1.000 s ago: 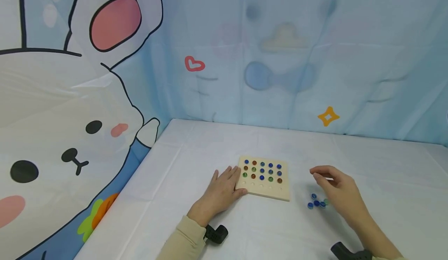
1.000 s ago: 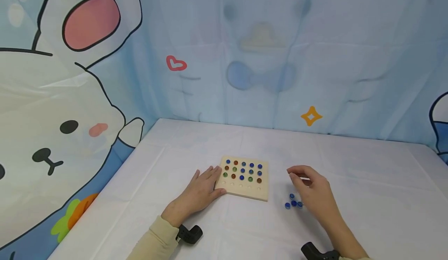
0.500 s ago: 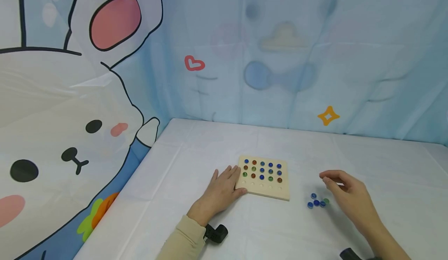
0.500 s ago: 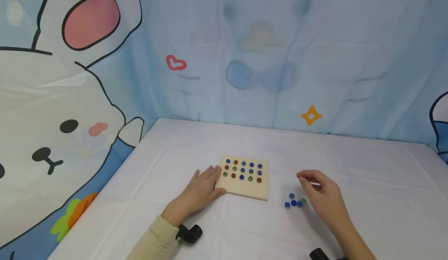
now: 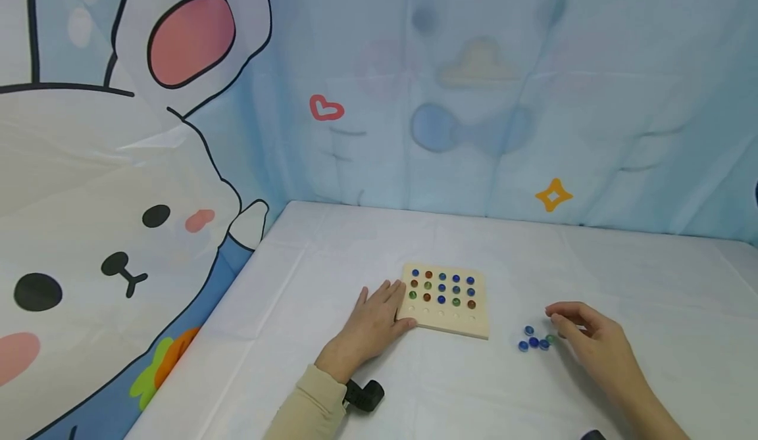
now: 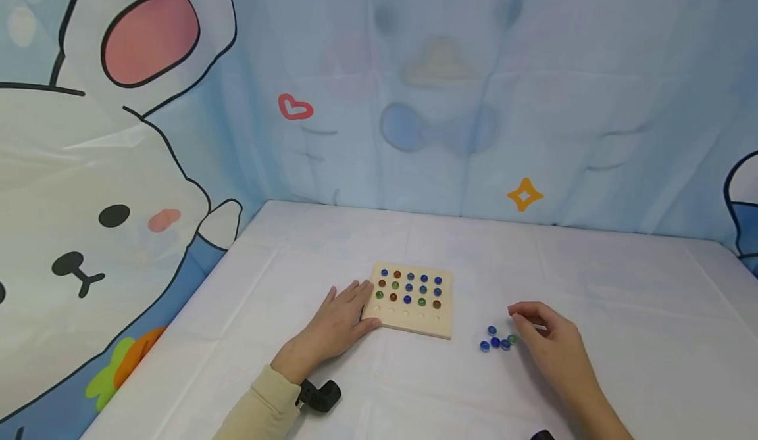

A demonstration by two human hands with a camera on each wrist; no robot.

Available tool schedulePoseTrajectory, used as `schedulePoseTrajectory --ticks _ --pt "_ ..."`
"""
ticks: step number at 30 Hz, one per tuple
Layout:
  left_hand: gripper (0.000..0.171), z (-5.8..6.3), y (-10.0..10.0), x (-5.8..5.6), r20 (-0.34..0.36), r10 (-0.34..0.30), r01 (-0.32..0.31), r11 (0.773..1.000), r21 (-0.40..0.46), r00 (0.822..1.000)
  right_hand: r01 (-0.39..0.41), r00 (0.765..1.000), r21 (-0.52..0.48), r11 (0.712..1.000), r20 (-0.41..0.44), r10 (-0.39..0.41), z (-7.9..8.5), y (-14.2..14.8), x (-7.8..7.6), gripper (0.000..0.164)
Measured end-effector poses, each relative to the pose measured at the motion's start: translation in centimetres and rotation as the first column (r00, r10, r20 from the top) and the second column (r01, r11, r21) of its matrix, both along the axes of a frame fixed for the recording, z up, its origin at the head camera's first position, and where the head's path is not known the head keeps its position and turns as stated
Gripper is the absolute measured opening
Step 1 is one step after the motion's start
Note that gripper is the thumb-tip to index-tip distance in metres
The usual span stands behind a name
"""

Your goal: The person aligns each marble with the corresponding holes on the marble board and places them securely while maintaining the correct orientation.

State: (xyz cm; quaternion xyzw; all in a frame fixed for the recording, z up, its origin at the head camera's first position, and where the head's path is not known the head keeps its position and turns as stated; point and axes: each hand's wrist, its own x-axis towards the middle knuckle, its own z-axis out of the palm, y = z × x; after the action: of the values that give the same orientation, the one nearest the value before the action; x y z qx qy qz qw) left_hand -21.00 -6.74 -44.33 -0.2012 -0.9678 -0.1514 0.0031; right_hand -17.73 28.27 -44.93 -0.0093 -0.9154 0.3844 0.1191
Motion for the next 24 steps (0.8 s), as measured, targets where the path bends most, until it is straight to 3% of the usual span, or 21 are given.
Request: schedulePoseTrajectory --ticks 9,16,24 --pt "0.071 0.0 -0.2 -0.1 0.011 0.008 -0.008 1.0 0.016 1.0 0.032 0.999 -0.058 0.998 0.004 -0.032 -1.0 0.2 0.1 0.025" --pt "0.07 0.0 -0.3 -0.1 0.016 0.011 -0.012 1.0 0.02 1.0 0.042 0.999 -0.02 0.999 -0.014 -0.043 -1.4 -0.2 0.0 0.021" --pt "0.07 -0.2 -0.4 -0.1 0.012 0.016 -0.016 1.0 0.016 1.0 -0.05 0.998 0.034 0.998 -0.041 0.051 -1.4 -0.3 0.3 0.025"
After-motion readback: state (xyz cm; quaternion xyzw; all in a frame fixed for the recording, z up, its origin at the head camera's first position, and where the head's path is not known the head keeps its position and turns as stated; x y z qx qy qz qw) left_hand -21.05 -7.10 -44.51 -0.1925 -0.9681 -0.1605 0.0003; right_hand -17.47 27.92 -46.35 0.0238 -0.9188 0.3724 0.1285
